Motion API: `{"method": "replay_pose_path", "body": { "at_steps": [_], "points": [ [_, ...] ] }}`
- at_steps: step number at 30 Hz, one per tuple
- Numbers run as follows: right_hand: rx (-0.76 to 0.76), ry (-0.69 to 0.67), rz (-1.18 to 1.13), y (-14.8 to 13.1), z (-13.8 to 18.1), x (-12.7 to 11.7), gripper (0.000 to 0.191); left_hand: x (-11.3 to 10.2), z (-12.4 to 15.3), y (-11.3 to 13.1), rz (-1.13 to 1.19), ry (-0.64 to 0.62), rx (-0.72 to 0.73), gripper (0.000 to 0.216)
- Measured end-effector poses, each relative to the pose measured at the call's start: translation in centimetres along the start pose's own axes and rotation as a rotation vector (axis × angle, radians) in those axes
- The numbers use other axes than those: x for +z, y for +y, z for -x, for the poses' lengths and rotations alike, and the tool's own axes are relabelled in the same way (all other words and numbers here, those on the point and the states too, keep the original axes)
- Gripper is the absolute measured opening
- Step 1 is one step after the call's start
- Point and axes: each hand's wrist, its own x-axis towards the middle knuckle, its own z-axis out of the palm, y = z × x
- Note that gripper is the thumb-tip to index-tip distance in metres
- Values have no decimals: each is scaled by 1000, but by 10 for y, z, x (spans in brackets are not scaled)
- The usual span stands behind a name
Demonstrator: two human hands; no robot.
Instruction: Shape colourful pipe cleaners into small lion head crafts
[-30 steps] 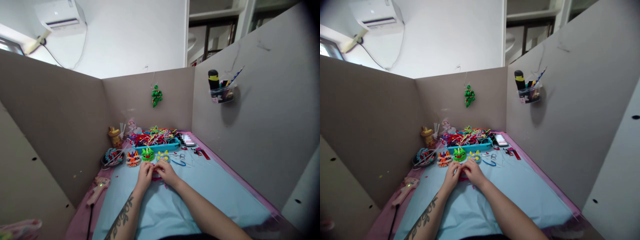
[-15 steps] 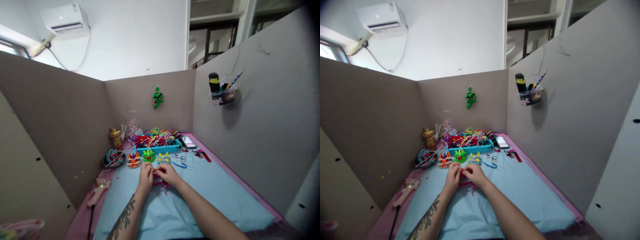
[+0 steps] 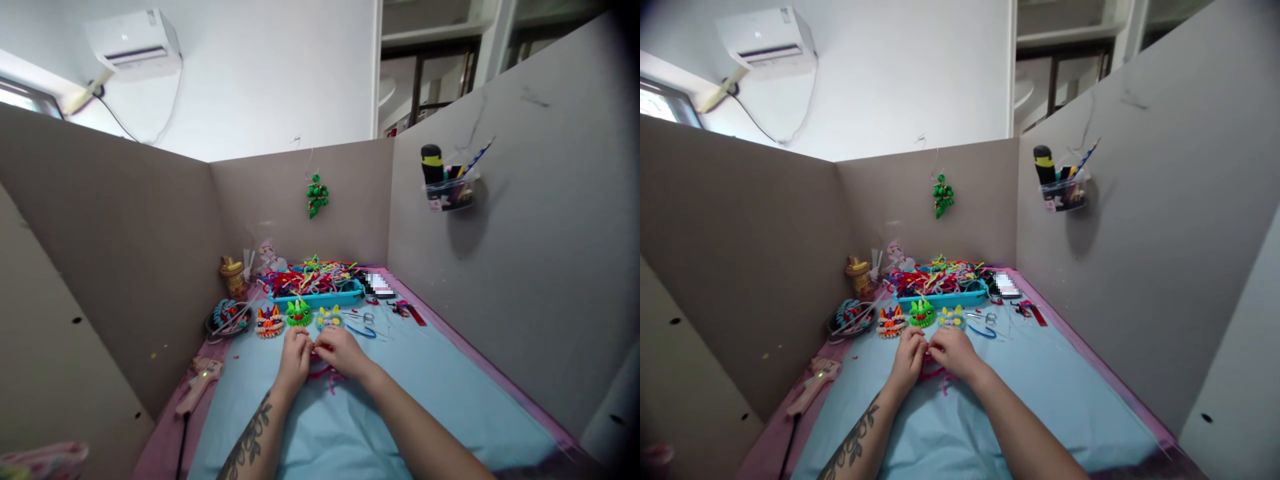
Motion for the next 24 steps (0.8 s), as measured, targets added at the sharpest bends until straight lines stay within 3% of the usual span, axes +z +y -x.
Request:
{"method": "replay_pose_path", "body": {
  "at_steps": [4, 10, 15, 24],
  "points": [
    [-214, 92, 322, -3, 0, -5, 23, 0, -4, -1, 71, -10, -85, 25],
    [-219, 113, 383, -1, 1, -1, 21, 3, -6, -4, 150, -33, -145, 26],
    [-11, 123, 131, 1, 3, 8, 13, 3, -3, -2, 51, 46, -71, 23],
    [411, -6, -438, 2, -2, 9, 20, 1, 3, 6, -167, 80, 53, 16]
  ]
}}
